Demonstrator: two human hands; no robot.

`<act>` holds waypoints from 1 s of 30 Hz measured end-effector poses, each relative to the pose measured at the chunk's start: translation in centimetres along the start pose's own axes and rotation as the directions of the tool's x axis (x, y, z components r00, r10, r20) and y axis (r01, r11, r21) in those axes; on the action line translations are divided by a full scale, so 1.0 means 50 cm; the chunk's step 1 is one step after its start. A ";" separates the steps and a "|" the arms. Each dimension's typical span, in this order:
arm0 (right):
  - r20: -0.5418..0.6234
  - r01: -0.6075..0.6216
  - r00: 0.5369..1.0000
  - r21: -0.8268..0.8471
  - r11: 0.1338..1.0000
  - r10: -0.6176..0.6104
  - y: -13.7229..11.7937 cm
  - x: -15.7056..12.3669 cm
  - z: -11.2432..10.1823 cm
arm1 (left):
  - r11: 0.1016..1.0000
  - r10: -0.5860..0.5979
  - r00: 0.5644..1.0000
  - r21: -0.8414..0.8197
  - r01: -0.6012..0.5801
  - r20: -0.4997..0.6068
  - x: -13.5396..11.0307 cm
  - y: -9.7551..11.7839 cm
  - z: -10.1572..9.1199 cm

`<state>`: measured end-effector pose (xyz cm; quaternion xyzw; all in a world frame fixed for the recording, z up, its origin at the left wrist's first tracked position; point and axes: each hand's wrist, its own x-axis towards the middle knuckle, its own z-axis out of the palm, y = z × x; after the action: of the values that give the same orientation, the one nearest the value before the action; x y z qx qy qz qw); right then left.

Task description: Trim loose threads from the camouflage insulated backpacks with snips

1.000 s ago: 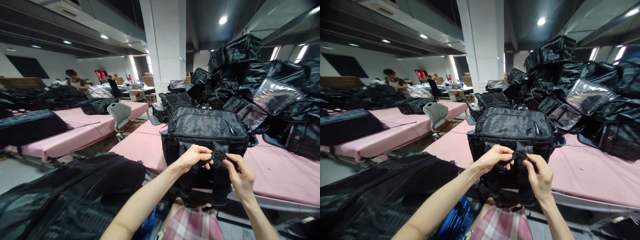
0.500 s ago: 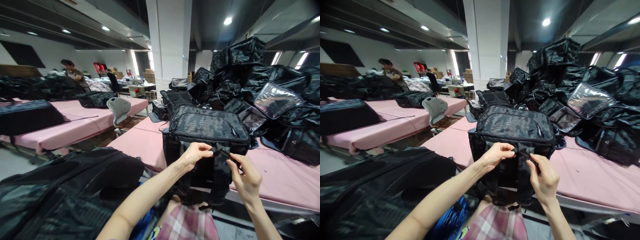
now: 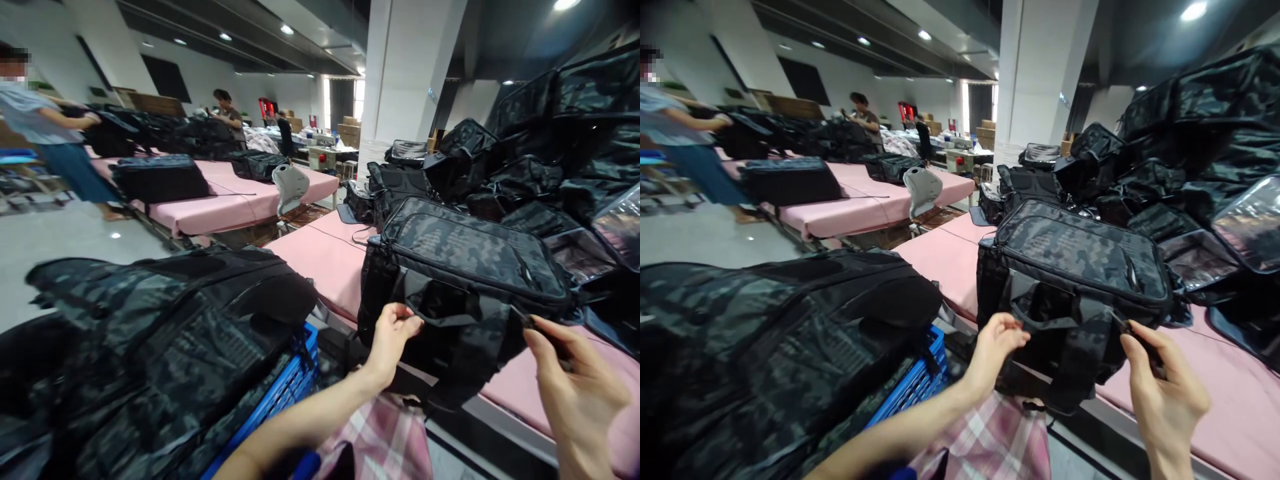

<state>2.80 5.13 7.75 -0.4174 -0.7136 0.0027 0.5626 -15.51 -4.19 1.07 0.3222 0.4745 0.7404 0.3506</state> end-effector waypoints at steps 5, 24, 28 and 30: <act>0.138 0.257 0.952 0.124 0.958 -0.273 -0.032 0.009 0.033 | 0.858 -0.214 0.975 -0.467 0.215 0.055 0.060 0.036 0.024; 0.236 0.500 0.789 0.292 0.816 -0.568 -0.083 0.044 0.100 | 0.906 -0.216 0.959 -0.327 0.267 0.184 0.088 0.078 -0.007; 0.218 0.626 0.725 0.187 0.757 -0.654 -0.098 0.039 0.101 | 0.964 -0.128 0.990 -0.229 0.137 0.054 0.086 0.093 0.006; 0.210 0.667 0.701 0.146 0.731 -0.682 -0.103 0.039 0.108 | 0.970 -0.113 0.992 -0.210 0.120 0.048 0.085 0.099 0.010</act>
<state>-4.66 5.46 9.79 -0.1068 -0.8810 -0.1298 0.4423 -18.51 -1.94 6.42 0.2678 0.4045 0.7590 0.4342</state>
